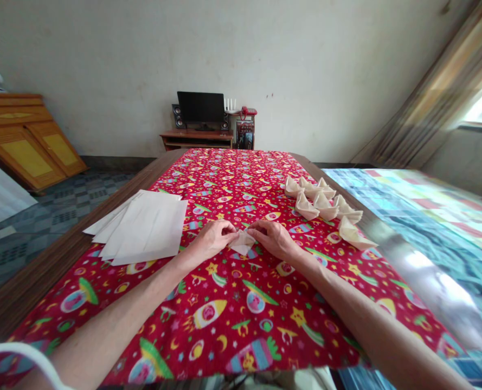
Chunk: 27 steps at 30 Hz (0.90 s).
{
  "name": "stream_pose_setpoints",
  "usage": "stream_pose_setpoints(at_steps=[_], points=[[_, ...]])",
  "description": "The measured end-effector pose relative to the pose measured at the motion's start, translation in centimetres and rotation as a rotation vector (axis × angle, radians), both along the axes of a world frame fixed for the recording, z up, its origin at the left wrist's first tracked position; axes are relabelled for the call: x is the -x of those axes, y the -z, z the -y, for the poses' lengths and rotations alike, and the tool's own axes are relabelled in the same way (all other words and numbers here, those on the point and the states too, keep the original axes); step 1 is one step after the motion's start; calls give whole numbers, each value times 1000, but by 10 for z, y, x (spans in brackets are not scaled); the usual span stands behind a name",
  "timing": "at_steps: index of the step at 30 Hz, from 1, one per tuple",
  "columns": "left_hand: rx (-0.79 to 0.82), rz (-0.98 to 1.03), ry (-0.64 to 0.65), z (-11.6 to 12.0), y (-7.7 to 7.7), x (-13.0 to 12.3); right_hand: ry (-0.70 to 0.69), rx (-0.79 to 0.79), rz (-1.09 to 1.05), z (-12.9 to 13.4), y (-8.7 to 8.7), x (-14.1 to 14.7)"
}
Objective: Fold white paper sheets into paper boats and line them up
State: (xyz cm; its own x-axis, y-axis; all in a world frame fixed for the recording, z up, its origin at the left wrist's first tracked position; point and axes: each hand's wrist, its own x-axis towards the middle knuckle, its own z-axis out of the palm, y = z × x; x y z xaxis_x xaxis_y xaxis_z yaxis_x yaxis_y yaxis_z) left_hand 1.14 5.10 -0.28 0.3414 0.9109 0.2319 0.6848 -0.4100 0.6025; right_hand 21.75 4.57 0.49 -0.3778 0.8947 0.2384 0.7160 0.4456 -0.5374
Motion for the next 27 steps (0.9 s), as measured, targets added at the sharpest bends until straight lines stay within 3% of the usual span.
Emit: stream_pose_setpoints(at_steps=[9, 16, 27], points=[[56, 150, 76, 4, -3, 3, -139, 53, -277, 1, 0, 6], [-112, 118, 62, 15, -18, -2, -153, 124, -362, 2, -2, 7], [-240, 105, 85, 13, -18, -1, -124, -44, -353, 3, -3, 7]])
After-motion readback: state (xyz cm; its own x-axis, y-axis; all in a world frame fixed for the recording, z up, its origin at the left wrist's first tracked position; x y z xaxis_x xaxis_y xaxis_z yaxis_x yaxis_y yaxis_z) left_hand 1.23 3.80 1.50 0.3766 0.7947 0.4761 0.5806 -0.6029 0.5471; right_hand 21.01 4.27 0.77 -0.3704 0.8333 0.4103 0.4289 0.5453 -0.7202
